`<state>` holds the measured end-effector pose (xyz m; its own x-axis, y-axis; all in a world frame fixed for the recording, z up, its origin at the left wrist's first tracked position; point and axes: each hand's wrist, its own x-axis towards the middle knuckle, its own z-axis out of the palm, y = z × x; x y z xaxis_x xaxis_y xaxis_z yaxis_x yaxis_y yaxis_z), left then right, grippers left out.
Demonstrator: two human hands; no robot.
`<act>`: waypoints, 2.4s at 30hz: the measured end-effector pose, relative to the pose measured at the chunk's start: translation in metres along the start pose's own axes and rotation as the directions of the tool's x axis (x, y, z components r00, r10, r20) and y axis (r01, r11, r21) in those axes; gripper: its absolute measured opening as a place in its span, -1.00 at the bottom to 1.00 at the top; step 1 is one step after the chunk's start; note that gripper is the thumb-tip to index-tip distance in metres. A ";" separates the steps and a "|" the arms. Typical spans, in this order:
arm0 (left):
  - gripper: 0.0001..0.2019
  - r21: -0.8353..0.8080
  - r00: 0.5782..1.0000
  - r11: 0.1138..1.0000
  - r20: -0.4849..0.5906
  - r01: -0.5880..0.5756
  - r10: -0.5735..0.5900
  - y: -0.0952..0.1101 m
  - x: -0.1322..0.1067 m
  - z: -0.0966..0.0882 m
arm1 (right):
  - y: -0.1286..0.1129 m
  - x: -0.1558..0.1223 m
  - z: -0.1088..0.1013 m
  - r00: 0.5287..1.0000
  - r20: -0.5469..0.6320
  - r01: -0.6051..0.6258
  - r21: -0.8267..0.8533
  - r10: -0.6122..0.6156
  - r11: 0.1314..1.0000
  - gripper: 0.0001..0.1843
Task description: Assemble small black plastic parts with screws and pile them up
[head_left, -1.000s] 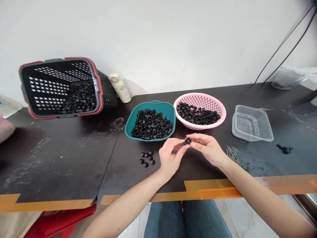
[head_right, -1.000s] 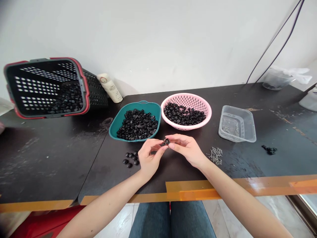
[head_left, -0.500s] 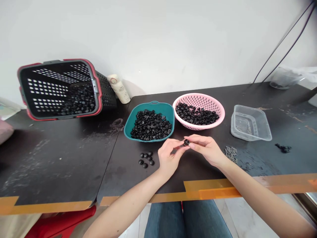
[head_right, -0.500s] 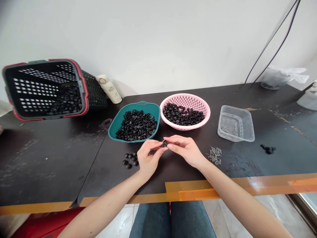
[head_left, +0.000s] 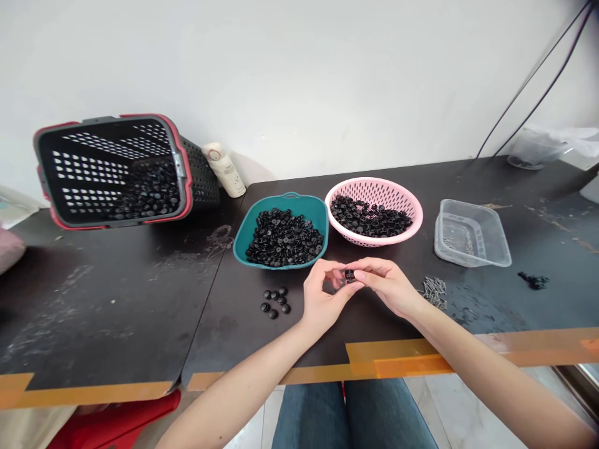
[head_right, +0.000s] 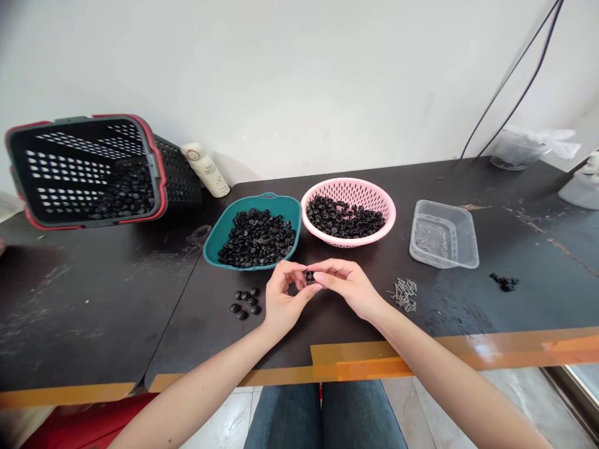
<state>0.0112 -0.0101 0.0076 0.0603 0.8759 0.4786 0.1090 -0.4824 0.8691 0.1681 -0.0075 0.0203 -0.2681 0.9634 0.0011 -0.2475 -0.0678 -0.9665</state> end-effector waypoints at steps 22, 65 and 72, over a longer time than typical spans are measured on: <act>-0.66 -0.177 0.977 0.961 0.086 0.210 -0.198 -0.002 0.002 -0.001 | 0.001 0.002 0.003 0.979 0.104 -0.195 0.227 0.176 0.954 -0.82; -0.78 0.127 0.964 0.957 -0.018 -0.263 0.267 -0.003 0.002 -0.007 | 0.001 0.000 -0.002 0.970 0.135 -0.237 0.321 0.203 0.917 -0.81; -0.78 0.114 0.971 0.965 -0.022 -0.235 0.238 -0.005 0.002 -0.006 | -0.004 0.000 -0.002 0.968 0.190 -0.225 0.352 0.166 0.909 -0.81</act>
<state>0.0050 -0.0059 0.0047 0.0626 0.7354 0.6747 0.2039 -0.6712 0.7127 0.1714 -0.0069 0.0239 -0.4777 0.8715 -0.1108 -0.4919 -0.3698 -0.7883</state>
